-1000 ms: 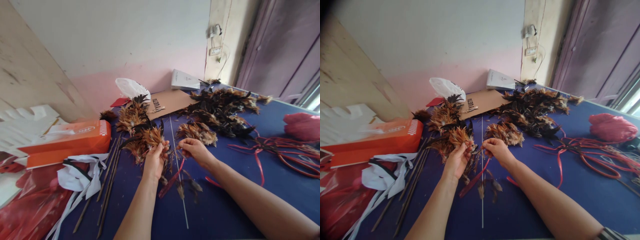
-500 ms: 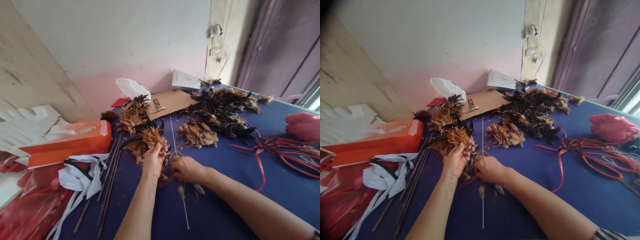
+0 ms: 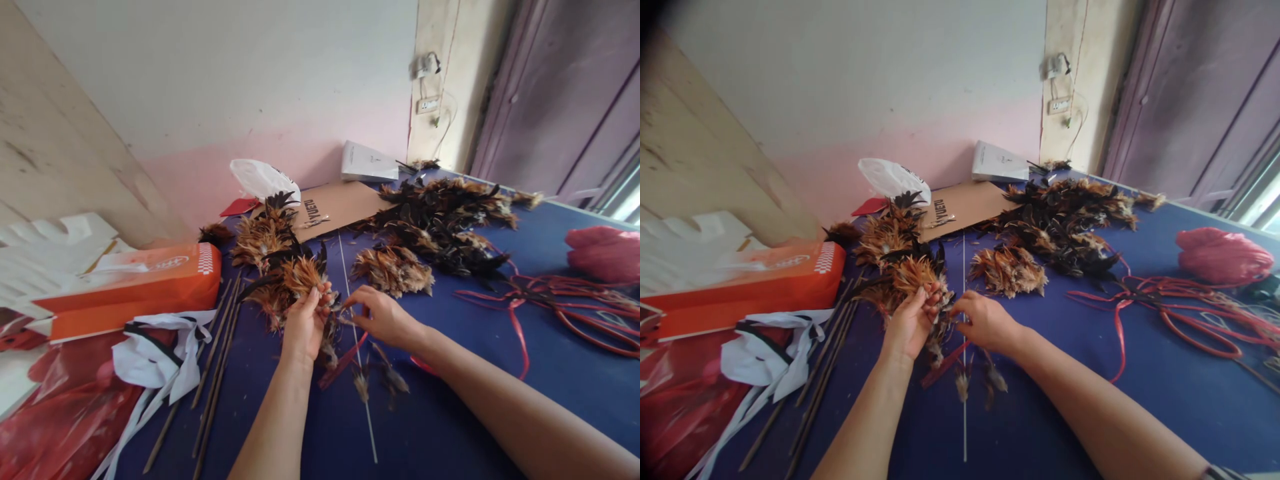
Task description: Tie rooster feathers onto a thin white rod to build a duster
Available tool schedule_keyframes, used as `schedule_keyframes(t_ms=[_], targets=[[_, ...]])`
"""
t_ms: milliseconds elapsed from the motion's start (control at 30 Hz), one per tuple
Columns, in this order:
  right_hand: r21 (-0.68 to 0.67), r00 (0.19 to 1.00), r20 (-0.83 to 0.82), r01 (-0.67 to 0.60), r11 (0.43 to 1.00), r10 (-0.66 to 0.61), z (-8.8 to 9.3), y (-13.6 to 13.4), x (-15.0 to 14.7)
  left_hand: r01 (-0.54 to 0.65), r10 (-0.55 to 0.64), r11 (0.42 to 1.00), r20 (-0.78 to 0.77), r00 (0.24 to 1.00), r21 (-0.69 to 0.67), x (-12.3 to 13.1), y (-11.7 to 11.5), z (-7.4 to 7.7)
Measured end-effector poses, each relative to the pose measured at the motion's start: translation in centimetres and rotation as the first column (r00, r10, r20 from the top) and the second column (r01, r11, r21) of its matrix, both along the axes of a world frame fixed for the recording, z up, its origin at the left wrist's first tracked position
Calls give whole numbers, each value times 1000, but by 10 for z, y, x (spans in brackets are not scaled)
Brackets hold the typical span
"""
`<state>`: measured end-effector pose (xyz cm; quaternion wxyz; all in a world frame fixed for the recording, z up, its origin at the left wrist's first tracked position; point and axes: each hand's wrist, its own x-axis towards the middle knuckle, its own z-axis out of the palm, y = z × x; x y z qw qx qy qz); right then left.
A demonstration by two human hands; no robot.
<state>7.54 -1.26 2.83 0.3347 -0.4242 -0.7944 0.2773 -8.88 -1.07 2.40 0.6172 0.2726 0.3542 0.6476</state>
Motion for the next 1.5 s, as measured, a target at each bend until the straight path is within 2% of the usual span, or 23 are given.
schedule_keyframes(t_ms=[67,133,200,233,267,333,400,467,533,567,633,733,800,900,1000,1067,1167,1267,1333,1500], targets=[[107,963,244,-140,984,111,0,-7,-3,0,0,1000,-1,1000,7,0,0,0],[92,889,428,-222,971,163,-2,-11,-6,7,-7,1000,5,1000,14,0,0,0],[73,855,495,-219,973,155,-6,-10,-7,14,-14,1000,14,1000,20,0,0,0],[69,866,479,-203,977,146,-7,-8,-6,14,-14,1000,18,1000,23,0,0,0],[64,894,426,-180,982,136,-9,-5,-5,13,-13,1000,21,1000,24,0,0,0],[3,971,216,-105,994,102,-9,2,-1,10,-10,1000,33,999,22,-1,0,1],[-203,995,-94,-48,978,29,-5,9,5,11,-12,1000,55,998,13,-2,1,1],[-445,910,-409,-131,886,-71,0,13,9,17,-17,1000,78,997,-3,-1,0,2],[-572,765,-624,-310,759,-158,3,15,12,40,-38,999,92,995,-18,1,-1,2],[-591,702,-688,-396,702,-184,4,15,12,64,-62,998,92,994,-19,3,-3,2],[-605,627,-749,-515,607,-214,3,13,10,129,-128,992,76,989,-5,7,-6,3],[-617,609,-765,-600,509,-210,-2,10,4,234,-235,971,4,972,36,13,-12,3],[-634,630,-752,-609,477,-194,-5,9,0,277,-274,960,-49,960,51,16,-14,3],[-661,689,-705,-551,508,-170,-7,8,-1,271,-266,960,-84,960,64,16,-14,3],[-647,742,-646,-408,644,-179,-3,10,3,252,-241,965,-131,962,73,16,-14,1],[-601,745,-634,-306,739,-208,2,11,7,232,-213,970,-205,955,72,16,-14,-1],[-525,753,-623,-203,826,-210,10,11,11,193,-154,977,-333,930,87,17,-14,-4],[-477,809,-550,-99,874,-209,15,8,10,193,-124,974,-428,895,121,17,-13,-7],[-464,842,-494,-43,885,-218,15,7,7,195,-112,971,-462,880,136,18,-13,-9],[-450,858,-464,-14,893,-221,13,7,5,199,-105,970,-495,862,140,19,-13,-9]])
